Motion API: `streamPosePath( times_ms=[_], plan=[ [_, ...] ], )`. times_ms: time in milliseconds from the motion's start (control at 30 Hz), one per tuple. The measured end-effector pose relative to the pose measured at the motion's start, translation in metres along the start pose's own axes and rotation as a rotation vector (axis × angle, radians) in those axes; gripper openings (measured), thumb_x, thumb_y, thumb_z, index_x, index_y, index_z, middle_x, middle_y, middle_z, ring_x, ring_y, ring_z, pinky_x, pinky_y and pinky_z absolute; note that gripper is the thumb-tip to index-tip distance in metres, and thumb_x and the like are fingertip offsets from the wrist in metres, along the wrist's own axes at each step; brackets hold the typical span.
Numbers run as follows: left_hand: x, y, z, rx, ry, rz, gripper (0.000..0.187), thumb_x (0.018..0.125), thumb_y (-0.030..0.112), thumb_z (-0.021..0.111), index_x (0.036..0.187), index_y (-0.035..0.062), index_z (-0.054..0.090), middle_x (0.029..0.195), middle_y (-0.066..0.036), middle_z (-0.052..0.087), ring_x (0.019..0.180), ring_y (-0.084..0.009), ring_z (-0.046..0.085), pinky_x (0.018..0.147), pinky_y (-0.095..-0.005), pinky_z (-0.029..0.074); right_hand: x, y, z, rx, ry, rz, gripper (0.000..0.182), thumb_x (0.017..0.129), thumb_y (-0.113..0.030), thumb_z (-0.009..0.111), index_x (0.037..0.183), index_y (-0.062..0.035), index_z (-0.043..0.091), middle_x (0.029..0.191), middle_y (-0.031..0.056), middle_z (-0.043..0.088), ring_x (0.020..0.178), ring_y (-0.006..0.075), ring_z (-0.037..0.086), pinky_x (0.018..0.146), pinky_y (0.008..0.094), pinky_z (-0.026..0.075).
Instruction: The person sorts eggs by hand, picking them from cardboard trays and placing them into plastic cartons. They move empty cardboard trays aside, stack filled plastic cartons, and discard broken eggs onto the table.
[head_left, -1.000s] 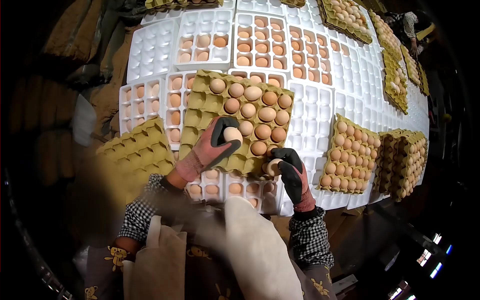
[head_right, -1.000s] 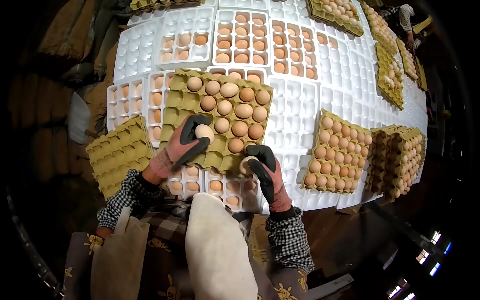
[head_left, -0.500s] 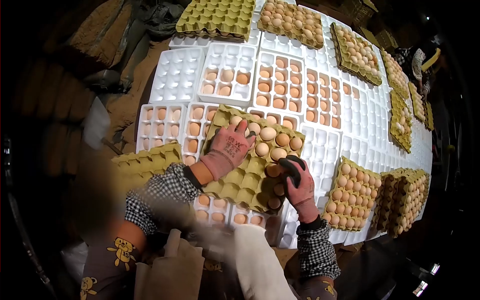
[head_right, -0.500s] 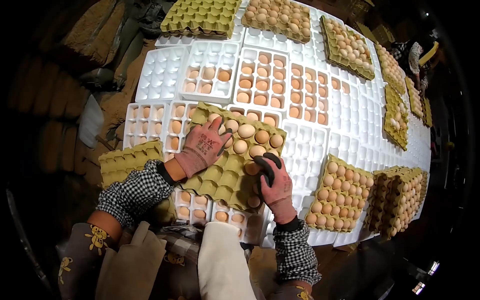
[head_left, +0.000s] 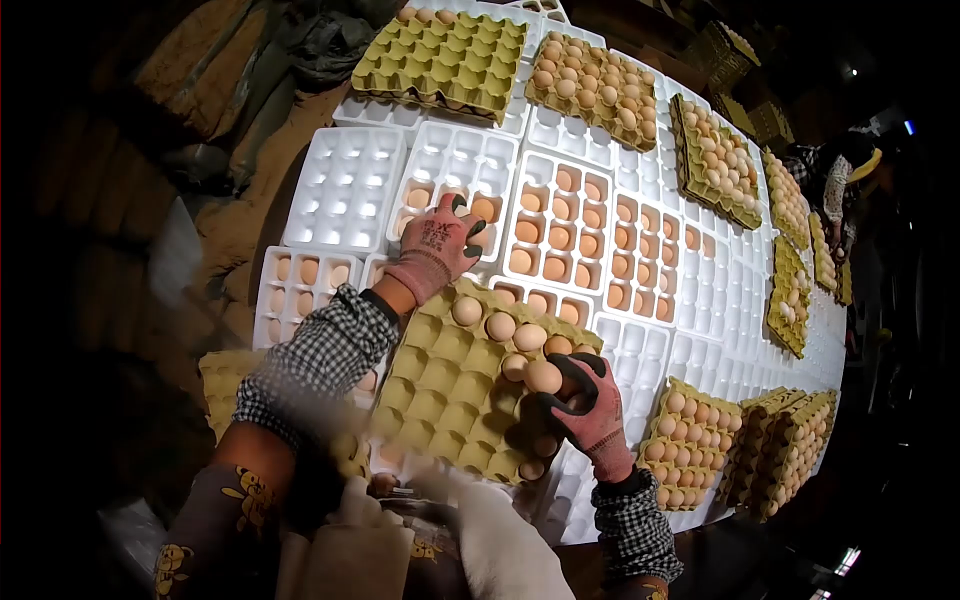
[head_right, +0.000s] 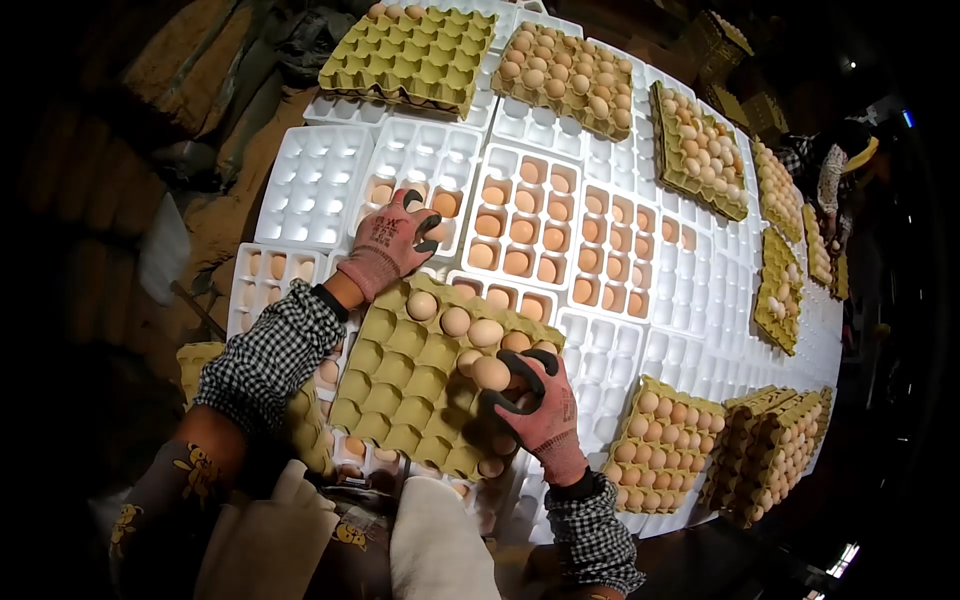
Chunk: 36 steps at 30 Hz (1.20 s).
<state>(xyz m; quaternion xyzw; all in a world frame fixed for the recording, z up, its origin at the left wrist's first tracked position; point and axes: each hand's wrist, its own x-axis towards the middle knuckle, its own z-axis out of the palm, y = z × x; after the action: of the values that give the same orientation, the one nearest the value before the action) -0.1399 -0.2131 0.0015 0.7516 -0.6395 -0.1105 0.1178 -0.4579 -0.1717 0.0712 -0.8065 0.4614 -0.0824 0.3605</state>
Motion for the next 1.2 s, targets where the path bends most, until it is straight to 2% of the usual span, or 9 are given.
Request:
streamPosePath(
  times_ms=[167, 300, 367, 567, 767, 867, 967, 1033, 1200],
  plan=[
    [0.053, -0.045, 0.014, -0.208, 0.253, -0.066, 0.046, 0.084, 0.03, 0.067, 0.127, 0.0211, 0.058, 0.135, -0.015, 0.052, 0.107, -0.0341, 0.062, 0.09, -0.0424, 0.053, 0.112, -0.012, 0.004, 0.269, 0.195, -0.114, 0.057, 0.068, -0.014, 0.082, 0.122, -0.0106, 0.065, 0.114, 0.0128, 0.06, 0.104, 0.0304, 0.062, 0.089, 0.0384, 0.052],
    [0.089, -0.071, 0.012, -0.373, 0.245, -0.094, 0.051, 0.086, 0.034, 0.066, 0.133, 0.02, 0.054, 0.134, -0.012, 0.054, 0.117, -0.0321, 0.056, 0.098, -0.0436, 0.047, 0.23, -0.027, 0.037, -0.137, 0.352, -0.182, 0.056, 0.07, -0.03, 0.083, 0.122, -0.0194, 0.066, 0.12, 0.012, 0.056, 0.106, 0.0297, 0.062, 0.086, 0.0391, 0.053],
    [0.089, -0.084, 0.02, -0.08, 0.375, -0.091, 0.051, 0.086, 0.03, 0.065, 0.134, 0.0169, 0.053, 0.134, -0.012, 0.053, 0.125, -0.0309, 0.049, 0.104, -0.0461, 0.039, 0.275, -0.049, 0.04, -0.428, 0.157, 0.016, 0.058, 0.071, -0.036, 0.083, 0.125, -0.0246, 0.063, 0.126, 0.0126, 0.052, 0.109, 0.0304, 0.062, 0.088, 0.0396, 0.053],
    [0.076, -0.108, 0.045, -0.016, 0.388, 0.024, 0.05, 0.082, 0.024, 0.064, 0.129, 0.0093, 0.056, 0.129, -0.013, 0.056, 0.127, -0.0318, 0.046, 0.108, -0.0448, 0.034, 0.365, -0.043, 0.077, -0.342, 0.27, -0.065, 0.049, 0.08, -0.038, 0.074, 0.127, -0.0268, 0.062, 0.129, 0.0108, 0.055, 0.11, 0.029, 0.061, 0.091, 0.0409, 0.052],
    [0.078, -0.106, 0.047, 0.025, 0.369, -0.02, 0.05, 0.078, 0.027, 0.068, 0.124, 0.011, 0.058, 0.126, -0.013, 0.056, 0.128, -0.0305, 0.045, 0.108, -0.0451, 0.033, 0.384, -0.067, 0.115, -0.343, 0.174, -0.162, 0.04, 0.08, -0.037, 0.072, 0.116, -0.0206, 0.068, 0.125, 0.0036, 0.062, 0.112, 0.0254, 0.06, 0.095, 0.0375, 0.049],
    [0.076, -0.104, 0.044, 0.02, 0.361, -0.014, 0.05, 0.078, 0.028, 0.068, 0.124, 0.0108, 0.059, 0.126, -0.012, 0.056, 0.128, -0.0296, 0.046, 0.108, -0.0448, 0.033, 0.413, -0.045, 0.112, 0.181, 0.267, -0.155, 0.042, 0.08, -0.039, 0.072, 0.118, -0.02, 0.069, 0.115, 0.0071, 0.066, 0.109, 0.0265, 0.061, 0.094, 0.0377, 0.049],
    [0.076, -0.102, 0.039, 0.028, 0.359, -0.016, 0.049, 0.079, 0.028, 0.068, 0.124, 0.0109, 0.059, 0.126, -0.012, 0.057, 0.127, -0.0292, 0.046, 0.108, -0.0445, 0.034, 0.391, -0.052, 0.102, -0.569, 0.32, -0.103, 0.058, 0.081, -0.037, 0.071, 0.135, -0.024, 0.054, 0.138, 0.0108, 0.051, 0.124, 0.0334, 0.048, 0.104, 0.0482, 0.038],
    [0.074, -0.101, 0.04, 0.034, 0.364, 0.005, 0.047, 0.08, 0.028, 0.068, 0.123, 0.0105, 0.06, 0.126, -0.012, 0.057, 0.127, -0.0298, 0.046, 0.107, -0.0451, 0.034, 0.385, -0.029, 0.114, -0.558, 0.28, -0.241, 0.059, 0.083, -0.034, 0.069, 0.138, -0.0259, 0.05, 0.144, 0.0114, 0.043, 0.131, 0.0355, 0.041, 0.107, 0.0527, 0.031],
    [0.021, -0.057, -0.019, -0.331, 0.302, 0.279, 0.049, 0.079, 0.031, 0.072, 0.121, 0.0081, 0.059, 0.122, -0.015, 0.058, 0.116, -0.0345, 0.052, 0.102, -0.0441, 0.039, 0.278, -0.005, 0.054, 0.133, 0.352, -0.358, 0.06, 0.076, -0.025, 0.076, 0.131, -0.0139, 0.055, 0.134, 0.0133, 0.051, 0.122, 0.0332, 0.05, 0.101, 0.0448, 0.042]
  ],
)
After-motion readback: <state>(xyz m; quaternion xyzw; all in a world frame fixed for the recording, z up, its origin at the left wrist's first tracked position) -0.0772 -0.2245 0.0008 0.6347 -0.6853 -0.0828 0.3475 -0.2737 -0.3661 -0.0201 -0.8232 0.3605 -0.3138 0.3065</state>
